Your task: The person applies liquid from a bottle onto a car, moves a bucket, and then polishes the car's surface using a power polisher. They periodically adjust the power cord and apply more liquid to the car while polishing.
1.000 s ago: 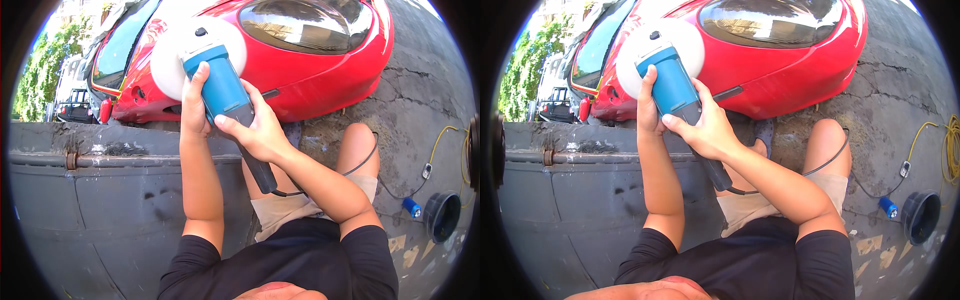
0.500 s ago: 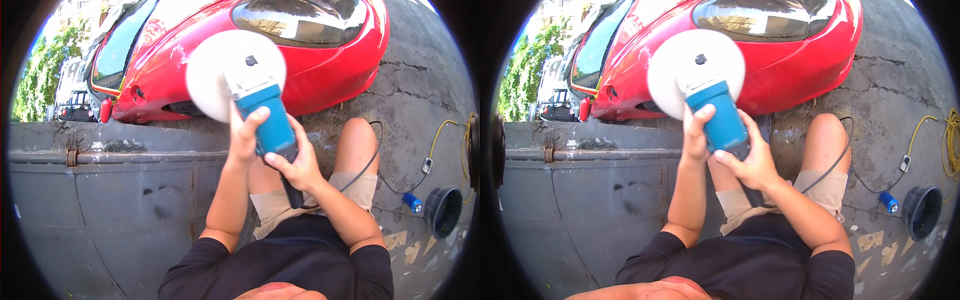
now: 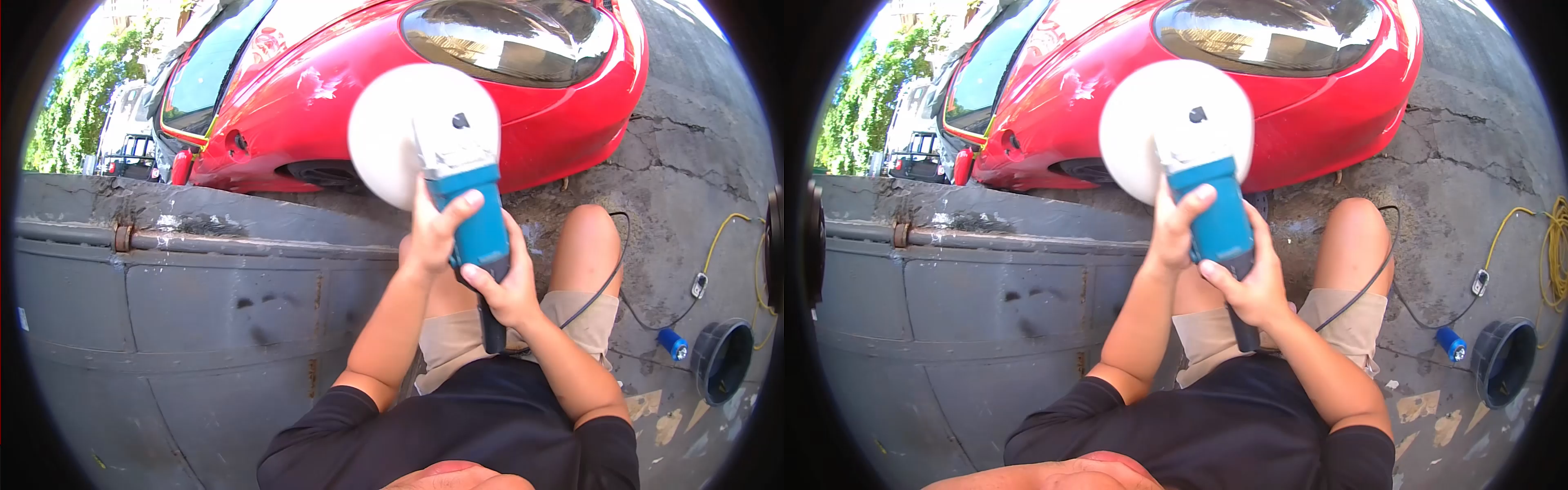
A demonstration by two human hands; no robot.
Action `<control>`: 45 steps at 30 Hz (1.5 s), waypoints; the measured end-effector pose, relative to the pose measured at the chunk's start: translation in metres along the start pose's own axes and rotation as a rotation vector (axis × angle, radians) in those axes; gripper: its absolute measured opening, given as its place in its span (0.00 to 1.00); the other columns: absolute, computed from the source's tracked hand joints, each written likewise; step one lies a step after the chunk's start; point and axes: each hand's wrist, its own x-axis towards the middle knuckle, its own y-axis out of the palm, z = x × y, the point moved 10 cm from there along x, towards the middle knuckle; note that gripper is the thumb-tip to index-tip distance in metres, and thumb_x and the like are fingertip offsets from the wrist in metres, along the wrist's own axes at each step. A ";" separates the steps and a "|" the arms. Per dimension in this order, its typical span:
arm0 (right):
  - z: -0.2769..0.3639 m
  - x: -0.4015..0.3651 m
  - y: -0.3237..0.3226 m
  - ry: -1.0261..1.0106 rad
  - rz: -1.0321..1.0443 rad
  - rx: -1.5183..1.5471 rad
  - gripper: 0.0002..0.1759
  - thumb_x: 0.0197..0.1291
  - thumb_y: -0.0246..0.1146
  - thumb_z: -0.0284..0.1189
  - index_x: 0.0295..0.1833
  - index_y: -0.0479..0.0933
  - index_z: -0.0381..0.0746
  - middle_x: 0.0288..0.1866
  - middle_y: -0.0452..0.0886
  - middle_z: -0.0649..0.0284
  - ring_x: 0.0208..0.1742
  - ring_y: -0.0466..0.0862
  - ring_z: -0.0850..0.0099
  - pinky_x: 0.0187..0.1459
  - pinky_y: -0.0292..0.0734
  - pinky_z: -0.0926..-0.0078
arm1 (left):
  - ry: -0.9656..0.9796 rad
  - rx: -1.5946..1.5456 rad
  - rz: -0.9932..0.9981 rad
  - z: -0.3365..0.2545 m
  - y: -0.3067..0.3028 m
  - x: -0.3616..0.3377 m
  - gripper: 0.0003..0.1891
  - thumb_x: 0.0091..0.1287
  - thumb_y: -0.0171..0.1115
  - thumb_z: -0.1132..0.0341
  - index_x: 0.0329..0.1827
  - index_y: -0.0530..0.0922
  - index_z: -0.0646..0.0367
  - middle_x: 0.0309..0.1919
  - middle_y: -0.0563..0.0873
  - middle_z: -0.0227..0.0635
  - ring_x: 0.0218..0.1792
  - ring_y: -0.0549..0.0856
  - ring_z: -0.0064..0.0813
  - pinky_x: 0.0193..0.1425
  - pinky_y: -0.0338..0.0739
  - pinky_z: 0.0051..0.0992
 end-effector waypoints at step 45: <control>0.055 0.126 0.102 0.026 0.149 0.285 0.57 0.62 0.84 0.45 0.86 0.61 0.30 0.72 0.82 0.44 0.72 0.85 0.61 0.72 0.82 0.62 | 0.085 0.115 -0.121 -0.126 -0.071 0.084 0.31 0.76 0.73 0.53 0.73 0.75 0.64 0.52 0.87 0.42 0.47 0.91 0.31 0.50 0.90 0.32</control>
